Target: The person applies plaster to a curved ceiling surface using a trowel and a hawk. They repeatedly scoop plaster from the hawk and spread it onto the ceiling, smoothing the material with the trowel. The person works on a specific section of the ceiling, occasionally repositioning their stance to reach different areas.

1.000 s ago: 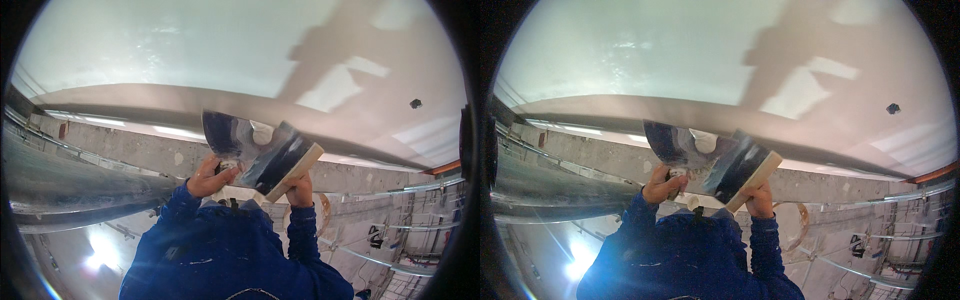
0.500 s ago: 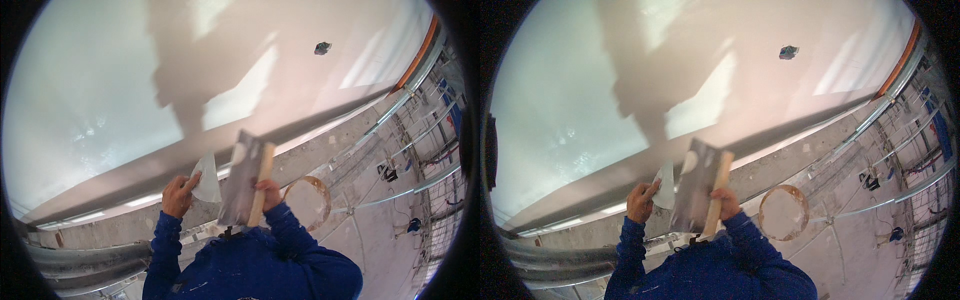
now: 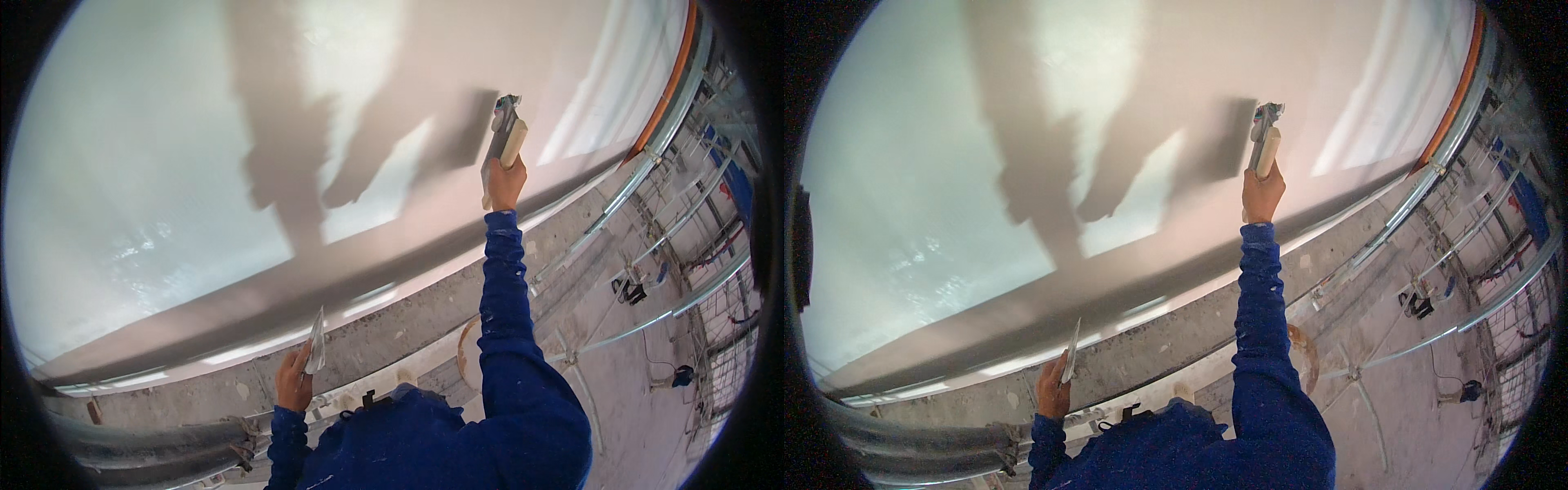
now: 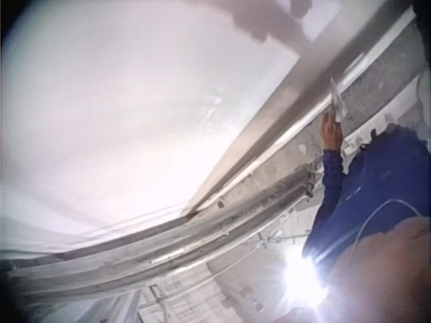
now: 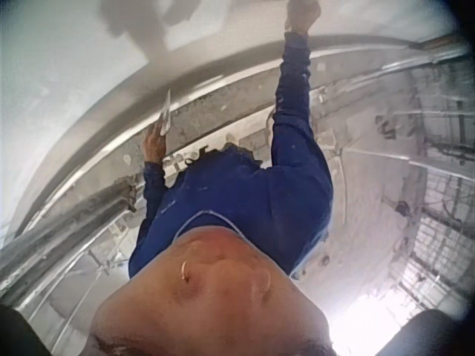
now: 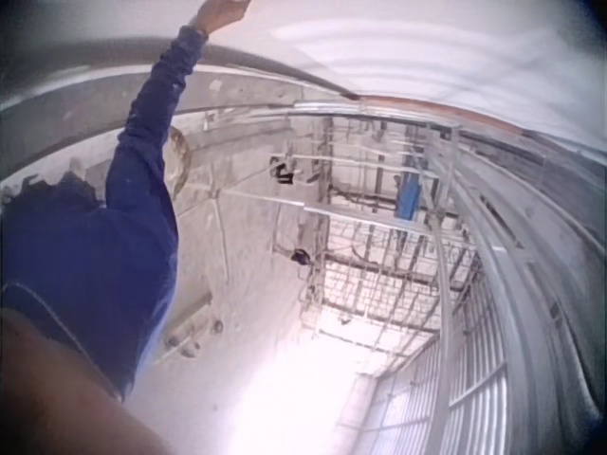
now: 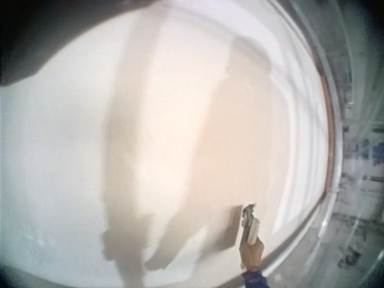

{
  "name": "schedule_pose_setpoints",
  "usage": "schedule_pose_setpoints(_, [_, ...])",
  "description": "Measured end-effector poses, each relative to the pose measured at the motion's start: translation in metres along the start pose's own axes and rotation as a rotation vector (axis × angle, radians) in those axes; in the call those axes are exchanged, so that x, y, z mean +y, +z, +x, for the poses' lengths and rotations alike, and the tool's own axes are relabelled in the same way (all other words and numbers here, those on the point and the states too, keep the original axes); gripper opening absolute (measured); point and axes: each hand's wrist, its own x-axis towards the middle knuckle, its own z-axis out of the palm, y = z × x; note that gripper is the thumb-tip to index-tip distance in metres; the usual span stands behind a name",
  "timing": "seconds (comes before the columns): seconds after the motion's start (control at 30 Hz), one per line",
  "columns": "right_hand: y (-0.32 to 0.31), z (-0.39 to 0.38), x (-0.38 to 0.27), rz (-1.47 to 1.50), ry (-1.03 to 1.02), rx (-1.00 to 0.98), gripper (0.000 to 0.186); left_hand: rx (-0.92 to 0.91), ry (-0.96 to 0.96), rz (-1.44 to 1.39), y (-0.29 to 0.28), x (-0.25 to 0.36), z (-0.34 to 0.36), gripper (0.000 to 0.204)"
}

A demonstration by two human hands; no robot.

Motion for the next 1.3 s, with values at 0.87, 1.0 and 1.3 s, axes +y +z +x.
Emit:
schedule_pose_setpoints(0.87, [0.143,-0.141,-0.132,-0.076,-0.212,0.023,0.081,0.184,-0.012,-0.184,-0.048,-0.024,-0.021,0.045])
schedule_pose_setpoints(1.0, [0.176,-0.199,-0.183,-0.175,-0.148,-0.019,0.086,0.269,-0.107,-0.395,-0.057,-0.023,-0.031,0.033])
schedule_pose_setpoints(1.3, [0.181,-0.309,-0.251,0.055,-0.248,-0.445,0.085,0.622,-0.436,-0.584,-0.083,-0.008,-0.048,0.021])
